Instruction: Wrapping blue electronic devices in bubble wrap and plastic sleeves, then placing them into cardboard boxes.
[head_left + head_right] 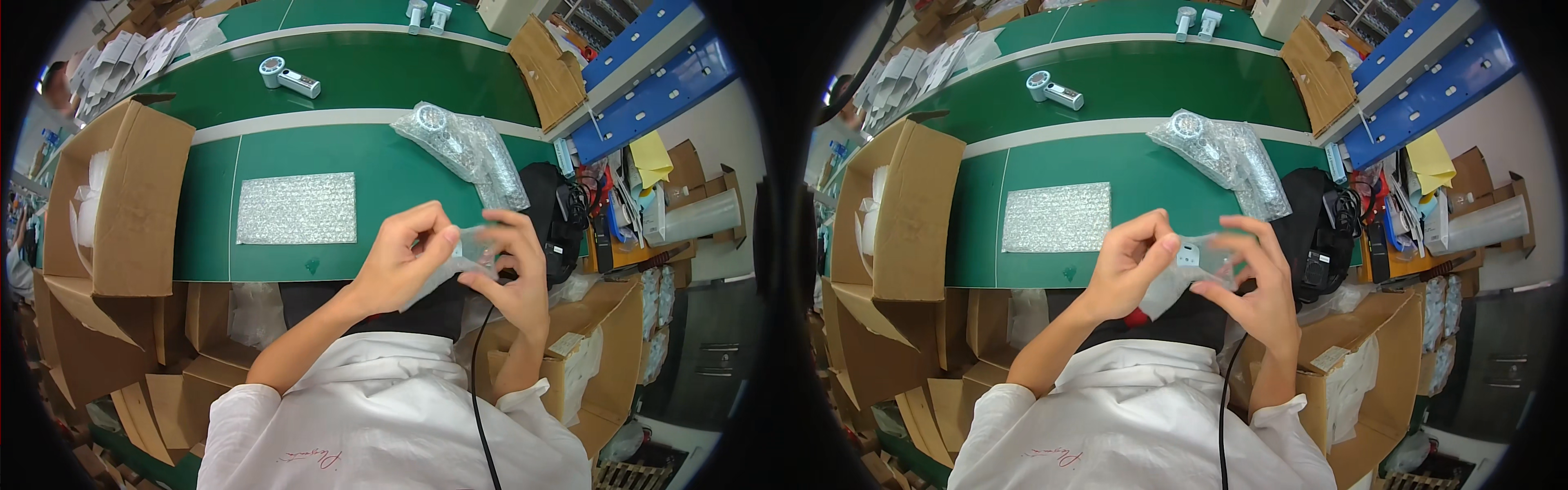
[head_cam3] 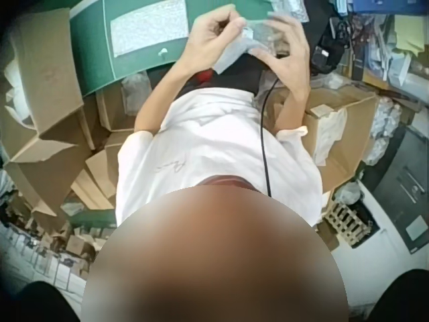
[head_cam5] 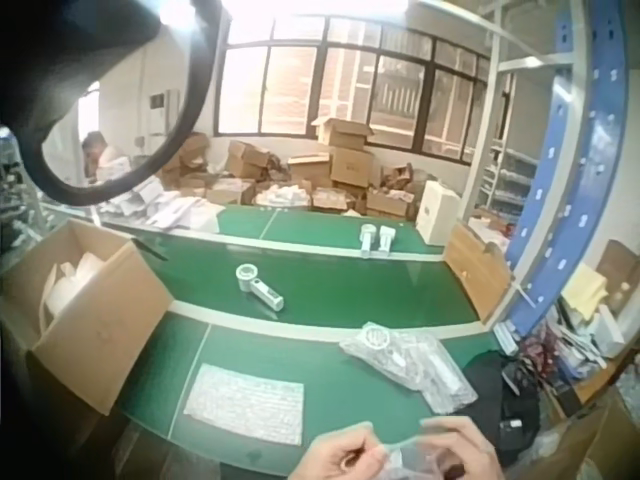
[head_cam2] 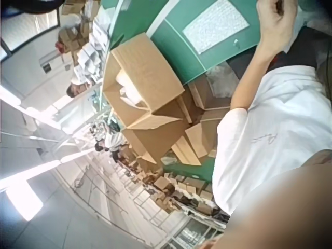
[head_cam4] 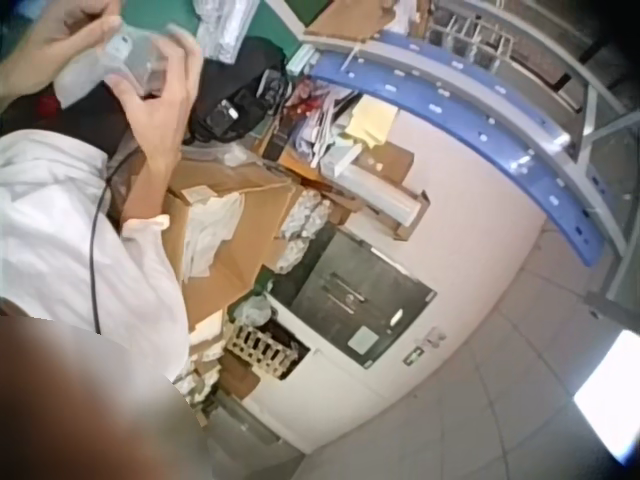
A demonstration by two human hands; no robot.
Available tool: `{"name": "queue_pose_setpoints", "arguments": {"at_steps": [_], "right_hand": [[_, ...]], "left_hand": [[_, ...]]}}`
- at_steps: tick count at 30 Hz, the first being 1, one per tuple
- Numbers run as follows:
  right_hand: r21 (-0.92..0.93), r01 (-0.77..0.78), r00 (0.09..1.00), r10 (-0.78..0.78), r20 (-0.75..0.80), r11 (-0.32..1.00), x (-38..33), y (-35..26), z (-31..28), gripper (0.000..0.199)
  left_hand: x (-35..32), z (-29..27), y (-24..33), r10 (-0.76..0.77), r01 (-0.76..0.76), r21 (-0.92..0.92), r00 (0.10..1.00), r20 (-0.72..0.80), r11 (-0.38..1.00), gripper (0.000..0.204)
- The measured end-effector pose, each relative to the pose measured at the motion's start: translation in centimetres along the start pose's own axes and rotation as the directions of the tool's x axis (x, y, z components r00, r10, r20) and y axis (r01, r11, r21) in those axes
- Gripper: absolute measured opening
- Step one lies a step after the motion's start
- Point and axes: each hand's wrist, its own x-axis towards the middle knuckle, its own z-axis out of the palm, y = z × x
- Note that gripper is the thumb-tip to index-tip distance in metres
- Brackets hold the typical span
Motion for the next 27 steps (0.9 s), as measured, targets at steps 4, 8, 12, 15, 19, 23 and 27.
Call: {"name": "queue_pose_setpoints", "arguments": {"at_steps": [4, 8, 12, 15, 19, 23, 27], "right_hand": [[0.042, -0.047, 0.999, 0.046, 0.012, 0.998, 2.1, -1.5, 1.3, 0.021], [-0.119, 0.265, 0.958, -0.247, 0.144, 0.957, 5.2, -0.6, 1.5, 0.009], [-0.150, 0.282, 0.958, -0.286, 0.000, 0.948, 9.5, 1.8, 2.5, 0.003], [-0.003, 0.235, 0.961, -0.233, -0.148, 0.972, 11.4, 3.0, 3.7, 0.002], [0.099, 0.200, 0.944, -0.165, -0.287, 0.975, 11.4, 4.7, 4.4, 0.004], [-0.023, 0.211, 0.932, -0.209, -0.295, 0.977, 8.1, 7.5, 4.4, 0.007], [0.026, 0.108, 0.965, -0.098, -0.244, 0.994, 3.6, 10.1, 4.0, 0.009]], "left_hand": [[-0.8, -0.9, 1.1, 0.035, -0.040, 0.118, 0.999, 0.039, 0.992, 0.015], [-0.8, -2.7, 1.7, 0.200, -0.183, 0.336, 0.980, -0.014, 0.924, 0.013], [-1.3, -6.1, -0.5, 0.144, -0.037, 0.485, 0.972, -0.184, 0.874, 0.014], [-2.6, -8.5, -3.9, 0.204, 0.037, 0.739, 0.951, -0.233, 0.673, 0.017], [-4.0, -10.8, -7.5, 0.285, 0.140, 0.930, 0.927, -0.243, 0.339, 0.022], [-4.6, -12.1, -9.5, 0.338, 0.151, 0.980, 0.922, -0.187, 0.131, 0.023], [-4.3, -12.1, -9.8, 0.362, 0.171, 0.980, 0.911, -0.196, 0.101, 0.018]]}}
